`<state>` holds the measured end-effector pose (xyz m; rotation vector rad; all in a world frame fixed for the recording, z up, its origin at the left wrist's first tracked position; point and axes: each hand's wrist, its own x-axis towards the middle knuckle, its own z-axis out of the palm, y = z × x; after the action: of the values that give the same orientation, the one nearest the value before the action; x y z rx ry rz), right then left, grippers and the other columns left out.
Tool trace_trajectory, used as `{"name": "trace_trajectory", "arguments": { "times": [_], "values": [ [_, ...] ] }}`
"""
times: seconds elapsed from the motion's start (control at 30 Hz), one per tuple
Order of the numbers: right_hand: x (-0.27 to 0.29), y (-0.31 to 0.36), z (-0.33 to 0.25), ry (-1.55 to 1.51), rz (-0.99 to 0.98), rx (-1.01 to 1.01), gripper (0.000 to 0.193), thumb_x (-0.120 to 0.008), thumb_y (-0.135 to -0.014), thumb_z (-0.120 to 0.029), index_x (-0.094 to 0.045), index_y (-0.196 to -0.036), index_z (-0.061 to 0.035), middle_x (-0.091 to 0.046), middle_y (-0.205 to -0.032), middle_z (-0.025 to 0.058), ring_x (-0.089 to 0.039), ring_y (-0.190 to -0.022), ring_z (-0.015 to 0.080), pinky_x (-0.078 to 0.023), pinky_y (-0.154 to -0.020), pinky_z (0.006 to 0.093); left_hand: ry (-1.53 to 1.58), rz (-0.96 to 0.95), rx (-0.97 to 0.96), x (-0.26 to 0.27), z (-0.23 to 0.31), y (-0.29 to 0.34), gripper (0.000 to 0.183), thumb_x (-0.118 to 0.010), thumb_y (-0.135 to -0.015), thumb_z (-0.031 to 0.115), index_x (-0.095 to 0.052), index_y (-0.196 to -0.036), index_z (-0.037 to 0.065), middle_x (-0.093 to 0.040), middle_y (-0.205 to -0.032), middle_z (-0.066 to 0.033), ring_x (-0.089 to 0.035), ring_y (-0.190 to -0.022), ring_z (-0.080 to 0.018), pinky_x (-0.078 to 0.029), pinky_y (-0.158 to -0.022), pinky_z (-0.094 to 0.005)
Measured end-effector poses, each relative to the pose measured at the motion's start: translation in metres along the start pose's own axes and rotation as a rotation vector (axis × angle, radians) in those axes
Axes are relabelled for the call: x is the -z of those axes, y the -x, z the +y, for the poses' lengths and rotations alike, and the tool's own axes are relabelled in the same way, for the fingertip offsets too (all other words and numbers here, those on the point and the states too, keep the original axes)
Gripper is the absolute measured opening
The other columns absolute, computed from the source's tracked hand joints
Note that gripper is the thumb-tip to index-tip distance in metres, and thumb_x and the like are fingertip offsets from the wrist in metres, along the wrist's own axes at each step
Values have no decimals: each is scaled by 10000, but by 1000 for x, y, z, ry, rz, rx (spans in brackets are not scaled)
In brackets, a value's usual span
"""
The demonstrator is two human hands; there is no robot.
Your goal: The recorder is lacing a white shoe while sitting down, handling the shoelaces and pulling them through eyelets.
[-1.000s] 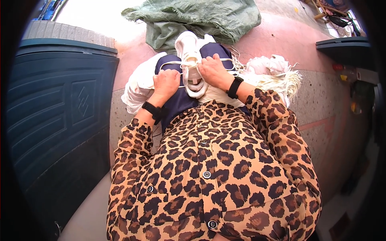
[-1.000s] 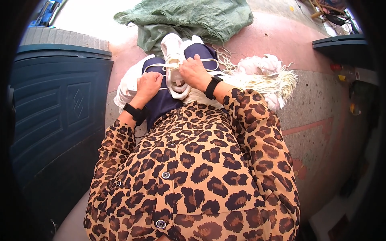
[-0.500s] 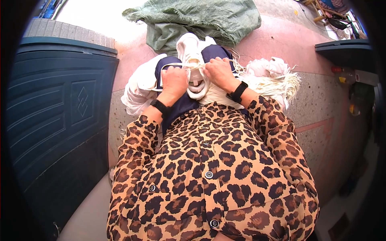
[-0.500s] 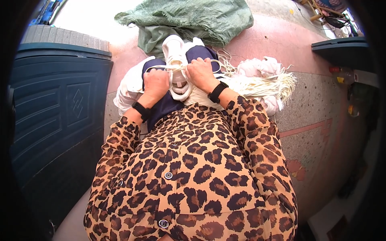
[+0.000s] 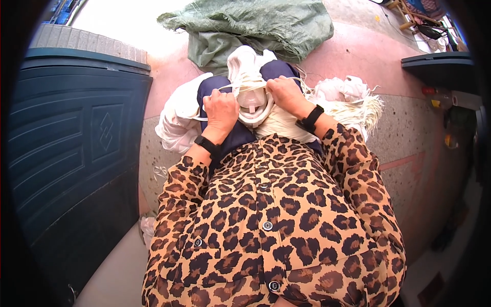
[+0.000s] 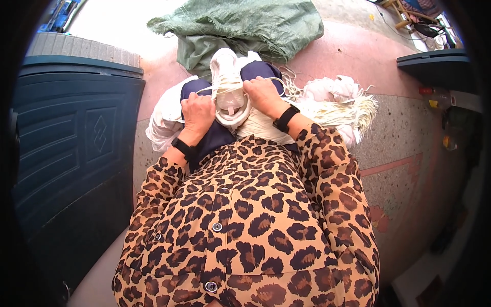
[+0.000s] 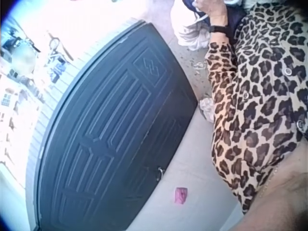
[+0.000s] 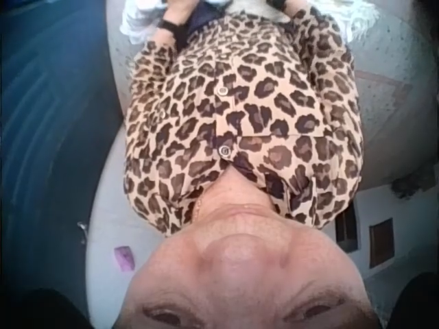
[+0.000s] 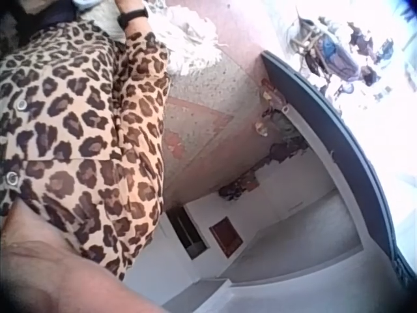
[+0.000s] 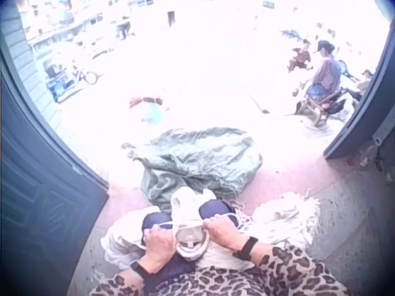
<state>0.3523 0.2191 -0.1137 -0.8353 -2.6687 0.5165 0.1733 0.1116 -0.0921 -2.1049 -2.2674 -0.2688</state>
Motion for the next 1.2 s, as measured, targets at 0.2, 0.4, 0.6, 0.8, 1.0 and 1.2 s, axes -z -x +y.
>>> {"name": "trace_trajectory", "arguments": {
  "times": [0.2, 0.4, 0.6, 0.8, 1.0, 1.2],
  "values": [
    [7, -6, -12, 152, -103, 109, 73, -540, -678, -105, -604, -713, -114, -577, -709, 33, -544, -749, 197, -417, -653, 326, 43, 12, -151, -3, -5, -5, 73, -557, -668, 144, -550, -629, 83, -559, -648, -41, -500, -752, -216, -329, -635, -374],
    [5, -11, -14, 321, -195, 206, 69, -557, -661, -133, -616, -634, -110, -576, -661, 25, -540, -734, 179, -407, -641, 305, -148, 53, -343, 7, 12, -11, 56, -556, -662, 148, -550, -651, 94, -537, -684, -46, -487, -783, -208, -336, -654, -360],
    [7, -11, -17, 319, -217, 199, 72, -561, -660, -139, -622, -632, -115, -587, -668, 30, -548, -743, 182, -417, -642, 299, -363, -193, -372, 8, 25, -18, 134, -536, -669, 170, -618, -736, 88, -529, -707, -45, -451, -830, -209, -316, -673, -391],
    [5, -10, -15, 297, -169, 210, 72, -560, -658, -136, -623, -637, -105, -594, -676, 30, -555, -754, 189, -430, -646, 296, -349, -114, -363, -1, 26, -21, 149, -531, -670, 177, -630, -736, 88, -514, -781, -32, -443, -834, -208, -325, -684, -377],
    [7, -7, -16, 218, -91, 157, 64, -553, -665, -136, -594, -629, -102, -544, -767, 49, -508, -839, 186, -410, -687, 323, -209, -147, -650, -2, 11, -26, 137, -517, -680, 187, -585, -733, 81, -505, -781, -31, -457, -809, -174, -351, -645, -287],
    [3, -9, -14, -74, 14, 97, 59, -549, -700, -117, -580, -655, -97, -516, -791, 52, -483, -859, 215, -393, -719, 334, 158, -10, -608, 1, 2, -31, 57, -540, -692, 106, -552, -706, 52, -527, -706, -50, -504, -708, -194, -403, -599, -299]
  ]
}}
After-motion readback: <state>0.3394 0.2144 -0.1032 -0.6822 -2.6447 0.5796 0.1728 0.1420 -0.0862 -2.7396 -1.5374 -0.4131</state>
